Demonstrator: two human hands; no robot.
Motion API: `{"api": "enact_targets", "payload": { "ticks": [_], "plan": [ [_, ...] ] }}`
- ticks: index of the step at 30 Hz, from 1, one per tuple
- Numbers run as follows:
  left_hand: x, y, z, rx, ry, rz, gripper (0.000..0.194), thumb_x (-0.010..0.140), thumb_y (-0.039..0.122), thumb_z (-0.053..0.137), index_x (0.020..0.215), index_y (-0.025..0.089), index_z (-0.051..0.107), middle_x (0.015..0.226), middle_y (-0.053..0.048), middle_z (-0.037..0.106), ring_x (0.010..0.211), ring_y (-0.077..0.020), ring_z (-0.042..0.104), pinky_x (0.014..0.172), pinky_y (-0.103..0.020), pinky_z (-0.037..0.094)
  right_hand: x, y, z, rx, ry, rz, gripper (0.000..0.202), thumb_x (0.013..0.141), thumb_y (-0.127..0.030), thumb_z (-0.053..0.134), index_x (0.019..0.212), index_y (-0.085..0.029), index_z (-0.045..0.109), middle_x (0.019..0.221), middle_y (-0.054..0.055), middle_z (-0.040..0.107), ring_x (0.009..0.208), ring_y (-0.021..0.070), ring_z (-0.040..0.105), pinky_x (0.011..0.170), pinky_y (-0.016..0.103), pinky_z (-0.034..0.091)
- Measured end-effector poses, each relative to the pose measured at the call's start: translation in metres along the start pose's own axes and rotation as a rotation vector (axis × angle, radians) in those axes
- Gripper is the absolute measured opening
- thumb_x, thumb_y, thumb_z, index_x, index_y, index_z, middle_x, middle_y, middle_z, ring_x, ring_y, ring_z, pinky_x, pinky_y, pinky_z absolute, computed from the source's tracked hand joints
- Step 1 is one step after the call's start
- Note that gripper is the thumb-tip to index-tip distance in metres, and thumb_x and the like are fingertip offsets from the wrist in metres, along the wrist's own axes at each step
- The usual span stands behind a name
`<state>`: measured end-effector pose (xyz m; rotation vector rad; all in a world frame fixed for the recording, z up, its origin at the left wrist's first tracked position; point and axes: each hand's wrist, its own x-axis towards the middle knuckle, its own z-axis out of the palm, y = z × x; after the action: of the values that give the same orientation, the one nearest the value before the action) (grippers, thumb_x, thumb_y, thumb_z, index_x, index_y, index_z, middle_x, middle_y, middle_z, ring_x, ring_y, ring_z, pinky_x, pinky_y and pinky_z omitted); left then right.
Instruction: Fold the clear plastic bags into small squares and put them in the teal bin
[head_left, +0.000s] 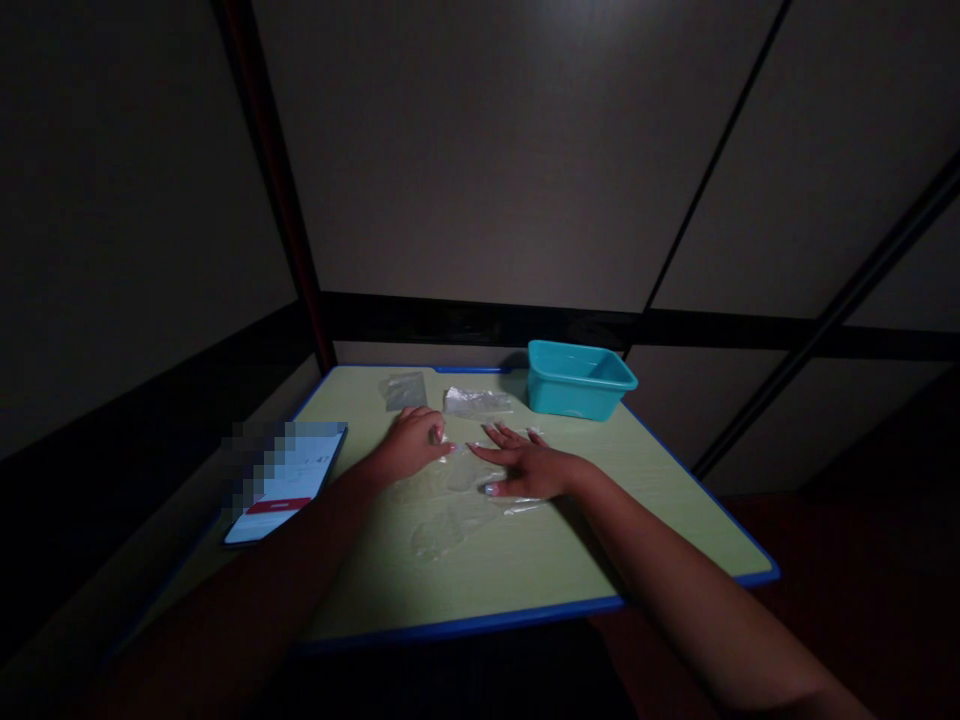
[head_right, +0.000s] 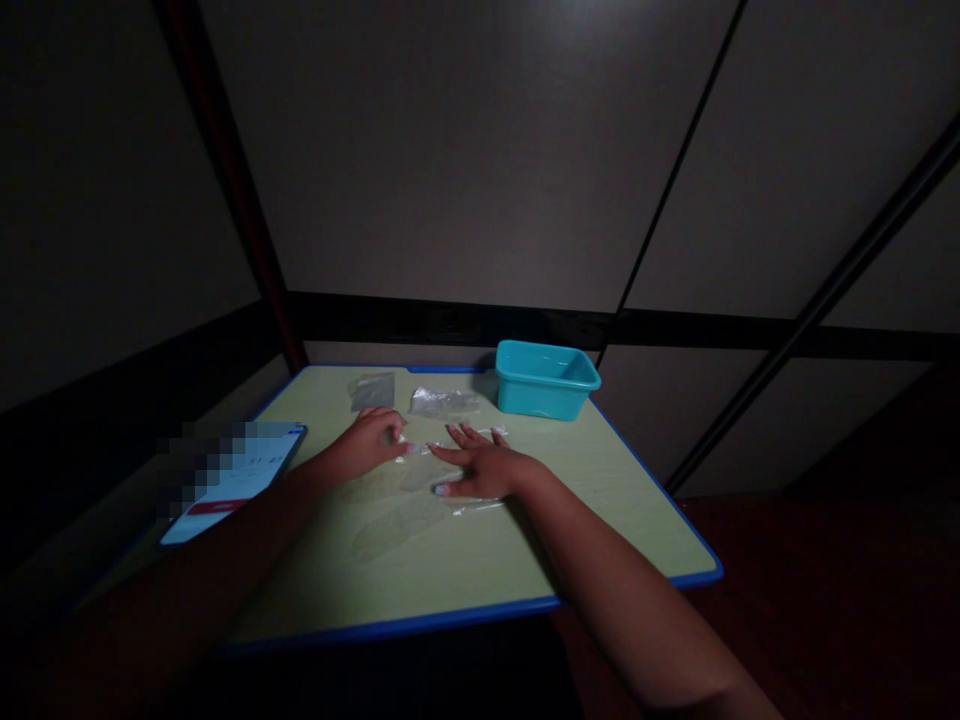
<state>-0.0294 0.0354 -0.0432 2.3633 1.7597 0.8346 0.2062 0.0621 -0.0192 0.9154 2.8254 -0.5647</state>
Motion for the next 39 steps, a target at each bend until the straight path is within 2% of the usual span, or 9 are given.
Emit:
{"api": "enact_targets", "payload": {
  "ticks": [4, 8, 17, 20, 23, 26, 29, 33, 39],
  "plan": [
    [0.001, 0.0, -0.005, -0.116, -0.031, -0.006, 0.025, 0.067, 0.036, 0.062, 0.062, 0.02, 0.043, 0.075, 0.0, 0.057, 0.079, -0.0182, 0.051, 0.071, -0.028, 0.038, 0.0, 0.001, 0.0, -0.02, -0.019, 0.004, 0.076, 0.076, -0.068, 0.042, 0.14, -0.037, 0.015, 0.148, 0.006, -0.006, 0.135, 0.0283, -0.005, 0.101, 0.059, -0.002],
    [0.0, 0.002, -0.01, -0.153, -0.063, -0.15, 0.024, 0.065, 0.035, 0.061, 0.062, 0.02, 0.042, 0.063, 0.003, 0.051, 0.063, -0.0145, 0.049, 0.057, -0.023, 0.034, 0.0, 0.0, -0.001, -0.026, -0.019, 0.009, 0.076, 0.075, -0.069, 0.04, 0.14, -0.038, 0.013, 0.148, 0.005, -0.006, 0.135, 0.0286, -0.006, 0.1, 0.061, -0.002],
    [-0.001, 0.003, -0.021, 0.143, -0.02, -0.327, 0.025, 0.072, 0.042, 0.058, 0.066, 0.02, 0.046, 0.063, 0.002, 0.053, 0.061, -0.0154, 0.05, 0.054, -0.024, 0.03, -0.001, -0.001, -0.001, -0.005, -0.015, 0.02, 0.078, 0.075, -0.069, 0.042, 0.14, -0.038, 0.012, 0.149, 0.004, -0.006, 0.135, 0.0301, -0.005, 0.101, 0.059, -0.002],
    [-0.003, 0.007, -0.024, 0.281, 0.064, -0.292, 0.026, 0.077, 0.044, 0.052, 0.069, 0.019, 0.049, 0.068, -0.001, 0.056, 0.067, -0.0182, 0.053, 0.059, -0.026, 0.035, -0.002, -0.002, -0.002, 0.0, -0.02, 0.015, 0.078, 0.074, -0.069, 0.042, 0.14, -0.038, 0.013, 0.149, 0.004, -0.006, 0.135, 0.0295, -0.006, 0.101, 0.06, -0.003],
    [-0.006, 0.016, -0.022, 0.307, 0.143, -0.132, 0.027, 0.08, 0.045, 0.048, 0.079, 0.018, 0.053, 0.084, -0.006, 0.059, 0.086, -0.0217, 0.054, 0.073, -0.03, 0.039, -0.003, -0.004, -0.004, 0.013, -0.002, 0.007, 0.077, 0.074, -0.069, 0.043, 0.139, -0.039, 0.016, 0.149, 0.004, -0.004, 0.135, 0.0294, -0.005, 0.101, 0.06, -0.002],
    [-0.012, 0.029, -0.014, 0.261, 0.061, 0.041, 0.037, 0.082, 0.047, 0.046, 0.103, 0.018, 0.055, 0.115, -0.01, 0.056, 0.113, -0.0243, 0.045, 0.094, -0.038, 0.033, -0.004, -0.003, -0.005, 0.043, 0.063, -0.013, 0.073, 0.074, -0.066, 0.046, 0.138, -0.04, 0.02, 0.149, 0.003, 0.001, 0.135, 0.0284, -0.001, 0.101, 0.059, 0.002],
    [-0.02, 0.04, -0.004, 0.27, -0.113, 0.085, 0.06, 0.083, 0.054, 0.04, 0.132, 0.019, 0.037, 0.143, -0.009, 0.031, 0.133, -0.0266, 0.017, 0.105, -0.049, 0.014, -0.003, 0.0, -0.004, 0.067, 0.144, -0.014, 0.075, 0.076, -0.064, 0.047, 0.139, -0.038, 0.016, 0.149, 0.004, 0.005, 0.136, 0.0271, 0.003, 0.101, 0.059, 0.002],
    [-0.027, 0.045, 0.004, 0.289, -0.344, 0.01, 0.068, 0.085, 0.059, 0.027, 0.14, 0.018, 0.023, 0.147, -0.009, 0.016, 0.136, -0.0263, 0.009, 0.103, -0.056, 0.009, 0.001, 0.003, -0.003, 0.065, 0.163, -0.021, 0.079, 0.077, -0.063, 0.044, 0.142, -0.03, 0.011, 0.149, 0.006, 0.009, 0.136, 0.0262, 0.006, 0.102, 0.059, 0.0],
    [-0.03, 0.043, 0.002, 0.387, -0.373, -0.079, 0.068, 0.087, 0.056, 0.02, 0.139, 0.014, 0.025, 0.146, -0.01, 0.02, 0.135, -0.027, 0.01, 0.103, -0.059, 0.004, 0.002, 0.004, -0.002, 0.048, 0.108, -0.011, 0.083, 0.077, -0.066, 0.041, 0.142, -0.024, 0.011, 0.148, 0.007, 0.01, 0.136, 0.0258, 0.007, 0.104, 0.057, -0.001]
  ]
}}
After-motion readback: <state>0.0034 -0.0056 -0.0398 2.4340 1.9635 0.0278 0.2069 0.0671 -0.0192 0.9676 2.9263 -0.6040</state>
